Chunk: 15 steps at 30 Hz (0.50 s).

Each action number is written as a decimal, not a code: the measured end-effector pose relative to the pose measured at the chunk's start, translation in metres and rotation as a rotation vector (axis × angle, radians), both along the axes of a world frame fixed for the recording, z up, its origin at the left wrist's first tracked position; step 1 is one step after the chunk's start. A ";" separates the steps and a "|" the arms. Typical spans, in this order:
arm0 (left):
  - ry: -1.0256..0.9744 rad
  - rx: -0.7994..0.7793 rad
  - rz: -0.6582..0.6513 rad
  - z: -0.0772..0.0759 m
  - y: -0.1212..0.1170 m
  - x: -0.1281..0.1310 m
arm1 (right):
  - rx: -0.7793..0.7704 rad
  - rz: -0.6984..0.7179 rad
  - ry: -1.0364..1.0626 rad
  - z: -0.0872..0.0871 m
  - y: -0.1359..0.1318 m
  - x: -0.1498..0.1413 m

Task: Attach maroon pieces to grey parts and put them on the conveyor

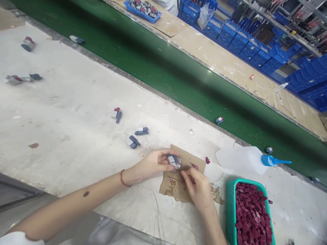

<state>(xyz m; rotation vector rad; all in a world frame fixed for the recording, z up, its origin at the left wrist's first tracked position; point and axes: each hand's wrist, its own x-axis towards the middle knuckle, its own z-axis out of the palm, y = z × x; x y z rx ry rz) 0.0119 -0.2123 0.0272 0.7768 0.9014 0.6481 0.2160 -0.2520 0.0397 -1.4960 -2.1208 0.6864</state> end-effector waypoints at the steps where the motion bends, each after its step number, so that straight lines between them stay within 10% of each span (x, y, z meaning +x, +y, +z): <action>1: -0.001 0.031 -0.028 0.000 -0.001 0.001 | -0.021 -0.013 0.015 0.000 0.000 -0.001; 15: 0.400 0.870 -0.301 -0.007 -0.022 0.005 | -0.379 -0.499 0.700 0.005 0.001 -0.005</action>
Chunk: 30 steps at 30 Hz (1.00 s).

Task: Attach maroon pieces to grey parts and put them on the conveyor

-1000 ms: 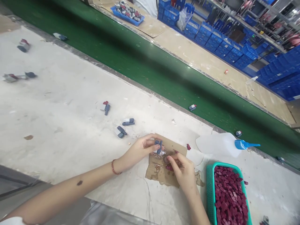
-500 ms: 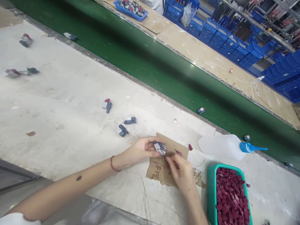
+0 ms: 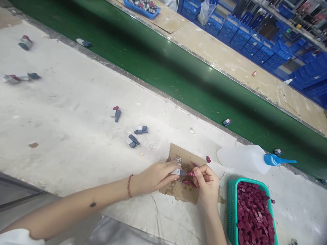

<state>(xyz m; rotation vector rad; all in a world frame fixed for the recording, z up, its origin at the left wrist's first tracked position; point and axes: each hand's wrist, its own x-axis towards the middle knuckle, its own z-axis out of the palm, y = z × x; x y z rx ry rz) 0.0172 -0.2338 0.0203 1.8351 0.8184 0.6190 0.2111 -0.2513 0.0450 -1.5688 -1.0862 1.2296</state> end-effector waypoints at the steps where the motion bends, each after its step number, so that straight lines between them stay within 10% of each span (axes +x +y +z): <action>1: 0.021 0.040 -0.009 -0.002 -0.001 0.001 | -0.003 -0.009 0.021 0.000 0.000 -0.002; 22: 0.105 0.168 -0.017 -0.007 -0.004 0.003 | 0.129 0.127 -0.157 -0.005 -0.014 -0.026; 30: 0.068 -0.001 -0.088 -0.003 -0.001 0.000 | 0.461 0.412 -0.597 -0.002 -0.010 -0.018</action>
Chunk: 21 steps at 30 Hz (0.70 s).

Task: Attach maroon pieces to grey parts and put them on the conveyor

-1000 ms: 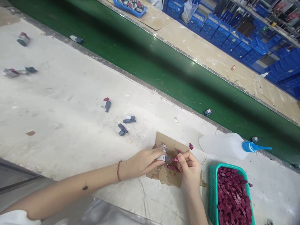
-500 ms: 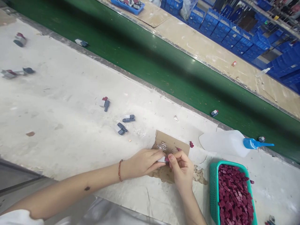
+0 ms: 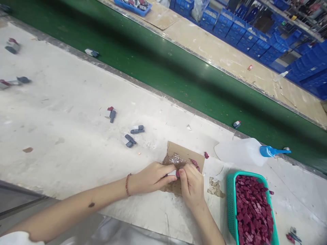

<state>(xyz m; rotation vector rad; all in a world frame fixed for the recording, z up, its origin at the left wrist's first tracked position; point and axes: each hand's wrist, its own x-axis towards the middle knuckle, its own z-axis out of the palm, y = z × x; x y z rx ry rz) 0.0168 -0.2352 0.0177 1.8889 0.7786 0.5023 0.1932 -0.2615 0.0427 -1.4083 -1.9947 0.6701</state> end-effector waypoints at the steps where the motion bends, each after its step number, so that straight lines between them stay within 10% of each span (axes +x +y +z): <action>1: 0.001 -0.008 -0.005 0.000 0.000 0.000 | 0.014 0.024 -0.024 -0.001 0.000 0.000; 12: -0.032 -0.016 -0.007 0.003 -0.005 -0.002 | 0.002 0.046 -0.105 0.018 -0.009 0.003; 17: 0.075 -0.082 0.182 0.019 0.014 -0.007 | -0.104 -0.349 -0.182 0.050 -0.036 0.070; 21: 0.165 -0.037 0.383 0.029 0.059 -0.007 | -0.067 -0.580 -0.557 0.043 -0.058 0.146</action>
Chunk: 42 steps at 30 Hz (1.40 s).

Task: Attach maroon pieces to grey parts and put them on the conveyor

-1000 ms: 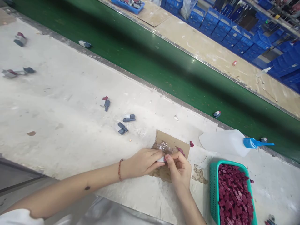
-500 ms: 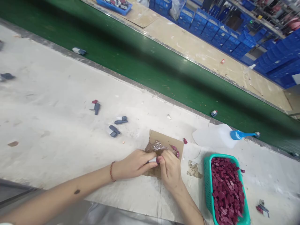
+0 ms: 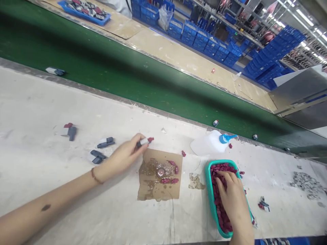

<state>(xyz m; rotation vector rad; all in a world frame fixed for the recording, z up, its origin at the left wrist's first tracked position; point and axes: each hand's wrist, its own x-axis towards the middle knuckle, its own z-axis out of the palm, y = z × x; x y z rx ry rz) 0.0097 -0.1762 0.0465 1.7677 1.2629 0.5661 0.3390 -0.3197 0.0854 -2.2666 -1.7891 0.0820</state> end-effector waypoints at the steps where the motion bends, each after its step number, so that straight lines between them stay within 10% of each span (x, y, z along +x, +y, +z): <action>1: 0.012 0.026 0.035 0.000 0.015 0.002 | -0.011 -0.009 -0.069 -0.005 -0.003 0.013; 9: 0.059 0.332 0.148 -0.030 0.133 0.039 | -0.106 -0.013 -0.329 -0.026 0.008 0.031; 15: 0.161 0.444 0.167 -0.049 0.145 0.020 | -0.081 0.076 -0.355 -0.030 0.011 0.047; 22: 0.363 0.499 0.330 -0.051 0.144 -0.056 | -0.030 -0.111 0.124 -0.024 0.016 0.055; 29: 0.506 0.430 0.565 -0.032 0.168 -0.126 | 0.060 -0.261 0.654 0.005 0.014 0.000; 35: 0.535 0.320 0.547 -0.020 0.181 -0.135 | 0.064 -0.249 1.463 0.012 0.035 -0.064; 42: 0.489 0.231 0.539 0.003 0.181 -0.127 | -0.020 -0.178 1.722 -0.001 0.052 -0.103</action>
